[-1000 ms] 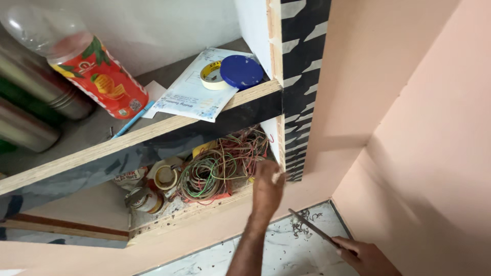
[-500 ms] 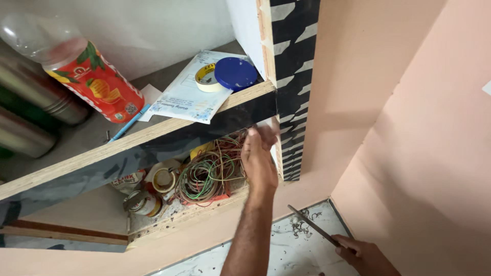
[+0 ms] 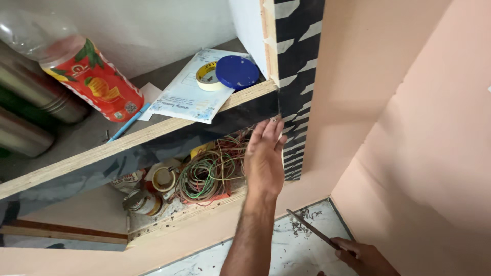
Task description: The person applies a laminate strip to the edge of a shelf, pressing it firmly into place and trimming the excess material with a blade.
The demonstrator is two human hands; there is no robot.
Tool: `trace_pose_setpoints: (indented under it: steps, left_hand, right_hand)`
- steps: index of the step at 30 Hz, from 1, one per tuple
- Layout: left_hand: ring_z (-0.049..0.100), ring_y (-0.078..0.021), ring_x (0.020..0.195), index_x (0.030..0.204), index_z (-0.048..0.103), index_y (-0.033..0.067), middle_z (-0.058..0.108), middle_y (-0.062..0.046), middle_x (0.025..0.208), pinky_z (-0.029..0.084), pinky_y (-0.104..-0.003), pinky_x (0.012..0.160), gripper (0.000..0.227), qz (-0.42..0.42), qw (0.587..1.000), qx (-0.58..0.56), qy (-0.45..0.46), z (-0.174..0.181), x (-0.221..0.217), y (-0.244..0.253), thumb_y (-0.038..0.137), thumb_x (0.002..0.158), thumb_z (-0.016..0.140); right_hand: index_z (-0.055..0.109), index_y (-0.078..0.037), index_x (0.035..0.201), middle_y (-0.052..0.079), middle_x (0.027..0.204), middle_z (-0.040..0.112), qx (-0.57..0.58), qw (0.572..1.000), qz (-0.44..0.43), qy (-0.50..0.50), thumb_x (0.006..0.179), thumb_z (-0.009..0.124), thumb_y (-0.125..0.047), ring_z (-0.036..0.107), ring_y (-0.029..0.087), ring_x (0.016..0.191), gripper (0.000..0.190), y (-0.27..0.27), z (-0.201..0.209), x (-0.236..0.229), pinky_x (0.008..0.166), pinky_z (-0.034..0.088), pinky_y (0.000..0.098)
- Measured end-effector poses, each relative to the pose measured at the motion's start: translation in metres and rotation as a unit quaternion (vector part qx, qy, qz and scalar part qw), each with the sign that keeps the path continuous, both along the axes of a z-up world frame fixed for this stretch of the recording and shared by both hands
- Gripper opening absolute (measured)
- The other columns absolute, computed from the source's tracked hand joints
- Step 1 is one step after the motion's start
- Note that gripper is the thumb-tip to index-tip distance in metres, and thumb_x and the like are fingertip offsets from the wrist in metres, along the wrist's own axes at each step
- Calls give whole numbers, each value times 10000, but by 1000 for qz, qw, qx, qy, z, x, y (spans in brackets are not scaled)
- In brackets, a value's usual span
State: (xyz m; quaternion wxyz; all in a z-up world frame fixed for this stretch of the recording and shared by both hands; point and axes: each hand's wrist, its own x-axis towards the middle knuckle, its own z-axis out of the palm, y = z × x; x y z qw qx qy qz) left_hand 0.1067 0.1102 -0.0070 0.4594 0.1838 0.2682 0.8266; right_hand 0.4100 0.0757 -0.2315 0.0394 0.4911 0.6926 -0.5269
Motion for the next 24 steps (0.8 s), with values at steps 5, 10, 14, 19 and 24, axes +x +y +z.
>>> trace_pose_setpoints:
  steps: [5,10,14,19,24]
  left_hand:
    - [564,-143,886,1124,552,66,625,-17,956,467,-353,846,308,123,992,-27,21,-20,0,45,32,910,771]
    - [634,-141,874,1054,554,63,686,-20,913,509,-346,868,262,123,990,-49,47,-25,-1,50,-5,897,751]
    - [671,-154,934,1217,548,65,720,-66,943,525,-356,929,347,-1,991,-36,126,-20,5,19,0,910,697]
    - [704,-164,1003,1339,590,69,755,-60,1013,565,-346,962,367,-108,934,-172,295,-39,-6,-27,130,977,601]
    - [707,-131,1032,1265,638,44,726,-50,1099,621,-324,907,357,-10,892,-316,323,-94,-53,-76,187,946,709]
  right_hand:
    - [684,-210,1342,69,999,804,24,1000,9,-1,918,712,-395,739,192,919,463,-3,-3,-4,878,589,338]
    - [682,-198,1341,73,983,791,24,1000,5,-5,911,708,-359,738,165,899,460,-4,10,-16,883,581,324]
    - [671,-243,1355,101,965,799,24,996,42,-69,949,688,-413,749,160,904,441,-6,26,-23,908,567,306]
    - [682,-234,1368,61,975,822,81,995,58,-1,917,689,-397,724,146,914,479,-3,33,-33,893,557,292]
    - [624,-199,1403,127,901,777,16,1000,-7,26,847,818,-367,706,198,807,613,-8,33,-47,817,580,323]
